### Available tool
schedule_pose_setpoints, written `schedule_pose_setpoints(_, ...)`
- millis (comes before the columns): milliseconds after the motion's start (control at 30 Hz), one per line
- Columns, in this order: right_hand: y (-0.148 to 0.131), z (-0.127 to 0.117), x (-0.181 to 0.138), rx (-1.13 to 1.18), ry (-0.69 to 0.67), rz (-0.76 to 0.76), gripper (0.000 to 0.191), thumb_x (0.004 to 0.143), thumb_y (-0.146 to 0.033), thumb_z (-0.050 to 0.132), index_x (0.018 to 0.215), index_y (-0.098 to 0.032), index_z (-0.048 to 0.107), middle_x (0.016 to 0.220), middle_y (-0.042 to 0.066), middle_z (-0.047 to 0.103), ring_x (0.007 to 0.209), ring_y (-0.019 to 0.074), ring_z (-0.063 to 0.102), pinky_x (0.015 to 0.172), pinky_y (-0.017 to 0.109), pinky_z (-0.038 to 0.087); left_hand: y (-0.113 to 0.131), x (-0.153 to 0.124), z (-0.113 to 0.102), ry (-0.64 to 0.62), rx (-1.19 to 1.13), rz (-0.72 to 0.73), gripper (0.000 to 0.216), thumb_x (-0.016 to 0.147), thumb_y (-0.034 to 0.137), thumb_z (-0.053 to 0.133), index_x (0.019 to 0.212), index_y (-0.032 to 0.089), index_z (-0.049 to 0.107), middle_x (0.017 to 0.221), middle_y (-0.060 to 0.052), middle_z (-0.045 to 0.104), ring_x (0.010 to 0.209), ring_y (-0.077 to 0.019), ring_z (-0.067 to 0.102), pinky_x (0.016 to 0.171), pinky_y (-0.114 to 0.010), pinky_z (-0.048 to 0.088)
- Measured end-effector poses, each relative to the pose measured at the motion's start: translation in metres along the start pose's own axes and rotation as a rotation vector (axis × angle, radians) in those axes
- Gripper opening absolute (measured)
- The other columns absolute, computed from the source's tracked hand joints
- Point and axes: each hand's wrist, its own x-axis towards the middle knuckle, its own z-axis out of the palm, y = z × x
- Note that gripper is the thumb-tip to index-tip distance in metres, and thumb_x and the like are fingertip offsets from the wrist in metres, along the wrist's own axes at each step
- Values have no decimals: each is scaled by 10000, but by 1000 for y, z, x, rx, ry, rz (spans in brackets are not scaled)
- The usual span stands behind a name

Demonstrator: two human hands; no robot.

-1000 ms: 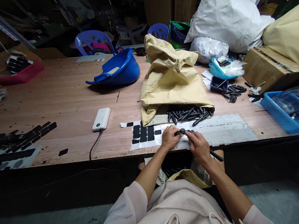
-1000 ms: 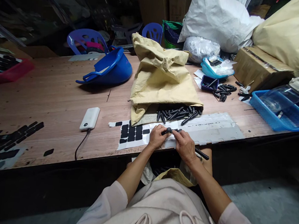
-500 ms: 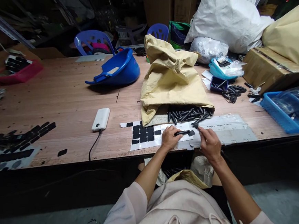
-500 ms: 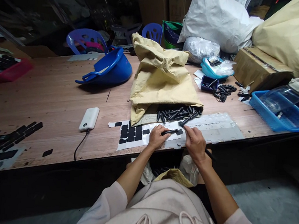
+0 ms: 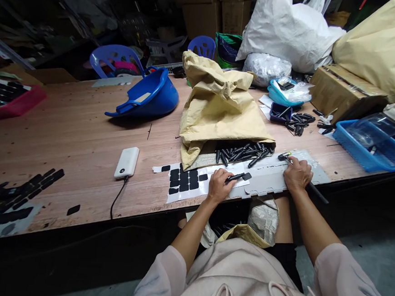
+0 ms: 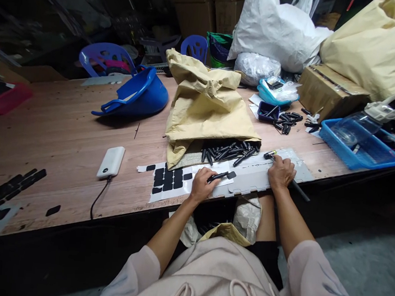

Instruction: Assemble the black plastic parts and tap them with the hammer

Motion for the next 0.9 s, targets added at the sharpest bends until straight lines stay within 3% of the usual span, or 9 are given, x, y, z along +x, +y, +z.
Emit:
schedule_pose_setpoints(133, -1, -2, -2, -15, -11, -18, 357, 991, -255, 514, 1264, -236, 742, 1058, 129, 593, 930, 241, 435, 768, 365, 292, 4, -60, 4, -118, -183, 173, 206, 1020, 326, 597, 1148, 231, 728, 1079, -89, 724, 1027, -215, 677, 957, -346, 562)
schedule_pose_setpoints(267, -1, -2, -2, -40, -20, -18, 365, 1016, -268, 490, 1290, -232, 728, 1108, 142, 602, 966, 255, 451, 773, 368, 275, -1, -110, 20, -380, -39, -83, 276, 1046, 305, 511, 1215, 227, 715, 1145, -105, 757, 1059, -224, 723, 963, -339, 570)
schedule_pose_setpoints(367, -2, -2, -2, -43, -31, -15, 370, 1022, -268, 485, 1302, -237, 726, 1125, 144, 608, 978, 259, 460, 770, 366, 271, -9, -116, 26, -747, 178, -293, 362, 948, 287, 637, 1298, 230, 711, 1204, -118, 779, 1160, -295, 728, 989, -392, 564)
schedule_pose_setpoints(467, -1, -2, -2, -26, -13, -22, 360, 1003, -251, 507, 1283, -225, 732, 1101, 147, 605, 963, 257, 454, 765, 369, 281, -11, -111, 25, -1063, 183, -219, 484, 866, 345, 717, 1348, 315, 713, 1222, -79, 797, 1172, -315, 737, 959, -389, 571)
schedule_pose_setpoints(567, 0, 0, -2, -13, 4, -26, 364, 988, -247, 516, 1278, -219, 734, 1084, 146, 602, 949, 254, 450, 764, 372, 293, -5, -107, 23, -1208, 190, -116, 318, 864, 354, 683, 1155, 352, 811, 1155, -50, 821, 1123, -313, 756, 900, -377, 577)
schedule_pose_setpoints(667, 0, 1, -2, -13, 7, -19, 374, 997, -258, 495, 1281, -220, 735, 1097, 149, 605, 951, 256, 451, 762, 374, 290, 6, -100, 15, -1190, 262, -65, 234, 830, 302, 696, 1006, 313, 850, 1075, -76, 833, 1072, -335, 762, 861, -393, 571)
schedule_pose_setpoints(800, 0, 1, -2, -9, 18, -28, 362, 990, -247, 502, 1262, -217, 739, 1082, 148, 603, 951, 258, 453, 762, 376, 294, 18, -58, -14, -954, 24, 13, 180, 788, 262, 741, 930, 299, 846, 960, -23, 836, 924, -245, 759, 790, -302, 540)
schedule_pose_setpoints(833, -1, 1, -2, -12, 14, -29, 363, 990, -247, 500, 1263, -219, 739, 1084, 150, 603, 954, 262, 456, 762, 376, 299, 19, -40, -23, -876, -83, -6, 175, 825, 289, 713, 945, 282, 840, 935, -13, 830, 870, -213, 750, 754, -276, 528)
schedule_pose_setpoints(900, -1, 0, -2, -25, -4, -24, 373, 1002, -258, 485, 1276, -226, 736, 1103, 154, 609, 967, 271, 466, 761, 376, 304, 19, 2, -38, -512, -139, -122, 233, 913, 324, 607, 932, 233, 821, 885, -21, 807, 809, -186, 722, 724, -266, 512)
